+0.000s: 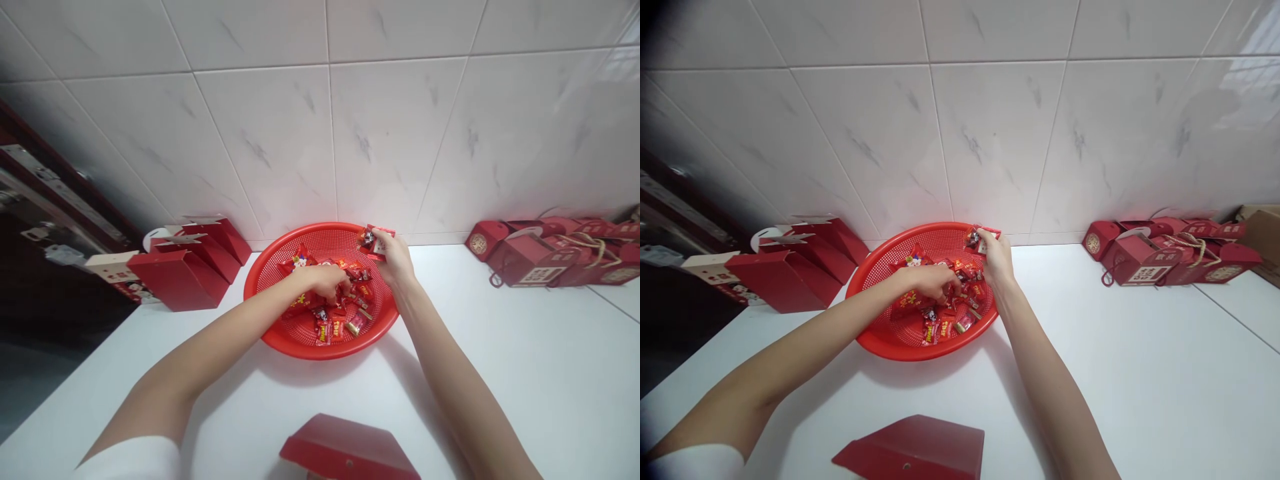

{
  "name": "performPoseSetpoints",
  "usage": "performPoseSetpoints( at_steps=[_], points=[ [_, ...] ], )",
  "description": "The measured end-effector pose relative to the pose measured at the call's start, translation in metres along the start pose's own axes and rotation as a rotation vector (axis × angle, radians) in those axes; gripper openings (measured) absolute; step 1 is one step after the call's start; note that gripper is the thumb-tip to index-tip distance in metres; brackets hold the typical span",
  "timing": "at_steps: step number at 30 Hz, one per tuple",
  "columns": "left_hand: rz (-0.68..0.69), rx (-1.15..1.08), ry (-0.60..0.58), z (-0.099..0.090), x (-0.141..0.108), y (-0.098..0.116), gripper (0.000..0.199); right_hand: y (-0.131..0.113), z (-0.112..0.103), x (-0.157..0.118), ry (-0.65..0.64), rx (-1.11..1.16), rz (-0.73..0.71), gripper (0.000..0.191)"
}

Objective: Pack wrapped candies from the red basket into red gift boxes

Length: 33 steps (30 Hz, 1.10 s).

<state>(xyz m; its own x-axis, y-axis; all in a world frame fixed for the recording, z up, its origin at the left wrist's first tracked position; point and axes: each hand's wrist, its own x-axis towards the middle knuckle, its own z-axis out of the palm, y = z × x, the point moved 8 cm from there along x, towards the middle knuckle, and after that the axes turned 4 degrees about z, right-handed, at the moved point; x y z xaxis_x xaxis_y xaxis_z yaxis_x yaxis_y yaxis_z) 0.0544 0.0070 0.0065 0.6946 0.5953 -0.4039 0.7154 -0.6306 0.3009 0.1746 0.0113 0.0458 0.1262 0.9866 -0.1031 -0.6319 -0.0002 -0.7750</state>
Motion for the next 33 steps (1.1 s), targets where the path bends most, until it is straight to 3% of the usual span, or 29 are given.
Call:
performPoseSetpoints(
  at_steps=[6, 13, 17, 19, 21, 24, 26, 29, 33],
  points=[
    [-0.024, 0.025, 0.066, 0.0, 0.002, -0.001, 0.029, 0.003, -0.001, 0.002, -0.022, 0.011, 0.015, 0.011],
    [-0.065, 0.075, -0.052, 0.006, 0.001, -0.002, 0.022, 0.007, -0.001, 0.003, 0.002, 0.05, 0.077, 0.014],
    [-0.039, -0.044, -0.021, -0.003, -0.003, -0.008, 0.015, 0.009, 0.0, 0.002, 0.029, 0.079, 0.117, 0.021],
    [0.016, -0.108, 0.078, -0.017, -0.006, -0.009, 0.01, 0.009, 0.003, 0.001, 0.01, 0.085, 0.112, 0.019],
    [0.075, -0.208, 0.267, -0.038, -0.011, -0.011, 0.01, 0.009, 0.003, 0.002, -0.003, 0.087, 0.101, 0.016],
    [0.138, -0.501, 0.625, -0.069, -0.021, -0.021, 0.026, 0.011, 0.0, 0.004, 0.002, 0.084, 0.108, 0.013],
    [0.167, -0.719, 0.771, -0.078, -0.024, -0.029, 0.037, 0.013, 0.0, 0.005, -0.017, 0.073, 0.118, 0.01],
    [0.198, -0.912, 0.819, -0.08, -0.022, -0.035, 0.042, 0.012, 0.001, 0.005, -0.032, 0.063, 0.111, 0.009],
    [0.214, -1.013, 0.844, -0.08, -0.023, -0.035, 0.045, 0.01, 0.004, 0.0, -0.022, 0.06, 0.108, 0.011]
  ],
)
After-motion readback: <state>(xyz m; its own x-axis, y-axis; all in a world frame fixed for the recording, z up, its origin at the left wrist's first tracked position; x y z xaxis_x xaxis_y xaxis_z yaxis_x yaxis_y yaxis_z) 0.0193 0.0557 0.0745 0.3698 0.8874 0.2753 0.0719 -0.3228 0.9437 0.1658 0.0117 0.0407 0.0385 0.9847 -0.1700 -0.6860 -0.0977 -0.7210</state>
